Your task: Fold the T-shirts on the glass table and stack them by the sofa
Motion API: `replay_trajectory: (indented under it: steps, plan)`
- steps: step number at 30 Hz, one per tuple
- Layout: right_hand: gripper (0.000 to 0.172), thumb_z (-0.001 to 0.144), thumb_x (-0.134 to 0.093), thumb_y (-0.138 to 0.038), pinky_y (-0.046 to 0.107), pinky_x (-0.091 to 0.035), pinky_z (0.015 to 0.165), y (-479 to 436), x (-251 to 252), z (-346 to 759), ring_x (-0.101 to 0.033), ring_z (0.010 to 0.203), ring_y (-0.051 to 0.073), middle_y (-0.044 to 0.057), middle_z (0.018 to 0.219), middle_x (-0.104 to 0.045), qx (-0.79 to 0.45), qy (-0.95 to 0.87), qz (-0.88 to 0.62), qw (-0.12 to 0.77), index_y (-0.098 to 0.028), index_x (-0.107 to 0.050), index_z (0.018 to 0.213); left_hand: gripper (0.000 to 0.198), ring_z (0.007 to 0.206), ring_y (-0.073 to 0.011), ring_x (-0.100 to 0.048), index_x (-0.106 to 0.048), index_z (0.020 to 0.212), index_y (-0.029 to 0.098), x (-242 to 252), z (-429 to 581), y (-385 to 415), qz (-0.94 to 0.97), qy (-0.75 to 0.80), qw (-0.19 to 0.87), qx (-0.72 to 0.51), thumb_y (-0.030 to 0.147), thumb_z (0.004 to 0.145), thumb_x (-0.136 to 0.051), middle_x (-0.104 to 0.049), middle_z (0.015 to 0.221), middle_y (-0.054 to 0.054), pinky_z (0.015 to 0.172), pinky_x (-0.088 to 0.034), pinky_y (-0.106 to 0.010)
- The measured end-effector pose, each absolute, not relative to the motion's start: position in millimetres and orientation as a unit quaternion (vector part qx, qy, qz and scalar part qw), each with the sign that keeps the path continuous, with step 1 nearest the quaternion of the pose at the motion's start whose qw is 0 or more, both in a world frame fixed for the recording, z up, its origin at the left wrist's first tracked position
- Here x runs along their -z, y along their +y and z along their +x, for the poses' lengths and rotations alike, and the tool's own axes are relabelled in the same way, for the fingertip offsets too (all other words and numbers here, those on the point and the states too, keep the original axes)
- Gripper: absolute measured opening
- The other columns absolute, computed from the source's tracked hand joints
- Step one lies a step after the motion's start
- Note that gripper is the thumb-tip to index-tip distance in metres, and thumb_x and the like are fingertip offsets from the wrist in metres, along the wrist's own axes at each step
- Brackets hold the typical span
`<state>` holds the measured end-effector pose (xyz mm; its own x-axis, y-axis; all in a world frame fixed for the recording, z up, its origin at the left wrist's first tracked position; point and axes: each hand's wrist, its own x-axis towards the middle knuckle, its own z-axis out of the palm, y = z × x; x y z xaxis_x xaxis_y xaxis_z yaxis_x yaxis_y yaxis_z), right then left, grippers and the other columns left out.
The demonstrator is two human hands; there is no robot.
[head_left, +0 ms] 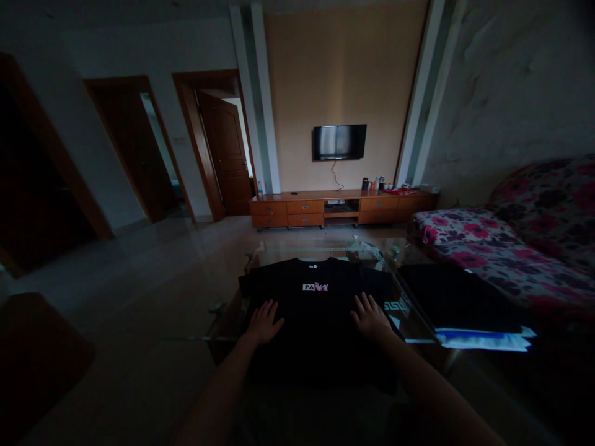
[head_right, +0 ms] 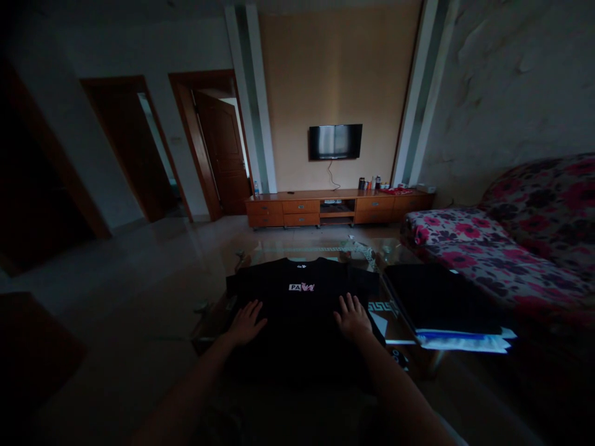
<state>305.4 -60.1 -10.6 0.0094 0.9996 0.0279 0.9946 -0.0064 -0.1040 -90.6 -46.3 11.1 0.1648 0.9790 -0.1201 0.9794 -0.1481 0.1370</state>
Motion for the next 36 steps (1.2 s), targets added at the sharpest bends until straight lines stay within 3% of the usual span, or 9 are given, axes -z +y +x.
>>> replay_trajectory:
  steps: [5,9,15,17,24,27,31,33,36]
  plan:
    - [0.077,0.096,-0.034,-0.063,0.046,-0.018,0.120,-55.7,6.5,302.7,-0.011,0.153,0.035,0.016,0.166,-0.017,-0.024,-0.670,-0.742,0.022,-0.022,-0.022,0.161,0.081,0.148,-0.0339,-0.029,-0.037,0.153,0.016,-28.1,-88.6,-39.9,0.750,0.650,0.120,0.007,0.064,0.088,-0.041,-0.029,0.162,-0.017,0.117,-0.027,-0.050]
    - [0.079,0.096,-0.033,-0.067,0.049,-0.023,0.116,-47.6,-1.3,303.5,-0.022,0.151,0.036,0.017,0.165,-0.022,-0.046,-0.667,-0.743,0.013,-0.022,-0.026,0.160,0.068,0.135,-0.0356,-0.045,-0.050,0.143,0.023,-39.5,-88.4,-36.5,0.757,0.646,0.095,-0.004,0.062,0.087,-0.044,-0.046,0.149,-0.016,0.105,-0.039,-0.052]
    - [0.071,0.099,-0.025,-0.058,0.050,-0.027,0.115,-34.9,-6.0,326.6,-0.027,0.148,0.031,0.015,0.164,-0.026,-0.024,-0.623,-0.781,0.035,-0.016,-0.035,0.157,0.080,0.141,-0.0403,-0.036,-0.033,0.156,0.027,-40.5,-91.2,-28.5,0.753,0.652,0.090,0.005,0.067,0.088,-0.041,-0.033,0.160,-0.016,0.109,-0.033,-0.059]
    - [0.072,0.098,-0.025,-0.058,0.054,-0.027,0.114,-32.8,-4.4,337.7,-0.028,0.148,0.032,0.013,0.164,-0.027,-0.034,-0.605,-0.795,0.032,-0.017,-0.034,0.157,0.079,0.142,-0.0411,-0.034,-0.035,0.155,0.027,-41.3,-92.8,-26.7,0.753,0.651,0.093,0.012,0.067,0.088,-0.041,-0.032,0.160,-0.016,0.109,-0.032,-0.059]
    - [0.075,0.096,-0.029,-0.060,0.065,-0.019,0.114,-30.7,-6.8,345.3,-0.023,0.148,0.038,0.016,0.163,-0.028,-0.002,-0.557,-0.830,0.023,-0.015,-0.039,0.154,0.062,0.127,-0.0347,-0.050,-0.051,0.145,0.029,-43.8,-95.7,-24.9,0.774,0.626,0.096,-0.011,0.054,0.088,-0.050,-0.049,0.143,-0.014,0.103,-0.042,-0.049]
    - [0.073,0.098,-0.029,-0.054,0.058,-0.009,0.119,-30.6,-8.1,328.7,-0.010,0.153,0.035,0.018,0.165,-0.020,0.050,-0.598,-0.799,0.039,-0.009,-0.035,0.156,0.052,0.121,-0.0301,-0.055,-0.057,0.137,0.028,-40.1,-98.9,-19.2,0.777,0.620,0.099,-0.043,0.048,0.089,-0.053,-0.055,0.134,-0.012,0.103,-0.043,-0.044]
    - [0.070,0.100,-0.026,-0.056,0.048,-0.008,0.123,-32.6,0.6,305.1,-0.007,0.155,0.028,0.009,0.168,-0.014,-0.001,-0.678,-0.733,0.053,-0.020,-0.027,0.160,0.032,0.112,-0.0240,-0.060,-0.066,0.115,0.021,-40.0,-109.8,-9.8,0.720,0.672,0.073,-0.154,0.036,0.093,-0.048,-0.063,0.117,-0.011,0.101,-0.044,-0.036]
    - [0.070,0.100,-0.025,-0.058,0.048,-0.009,0.123,-34.4,6.9,297.5,-0.008,0.155,0.028,0.007,0.168,-0.014,-0.036,-0.673,-0.737,0.048,-0.023,-0.025,0.160,0.034,0.116,-0.0269,-0.058,-0.064,0.117,0.017,-43.2,-117.2,-7.0,0.637,0.739,0.007,-0.219,0.035,0.093,-0.048,-0.063,0.119,-0.015,0.102,-0.043,-0.039]
    - [0.069,0.100,-0.024,-0.058,0.050,-0.007,0.123,-36.5,12.0,292.4,-0.008,0.155,0.028,0.006,0.168,-0.015,-0.050,-0.659,-0.749,0.049,-0.024,-0.026,0.160,0.053,0.123,-0.0383,-0.054,-0.059,0.122,0.008,-48.5,-127.3,-3.4,0.469,0.845,-0.032,-0.254,0.048,0.089,-0.053,-0.060,0.126,-0.025,0.100,-0.042,-0.049]
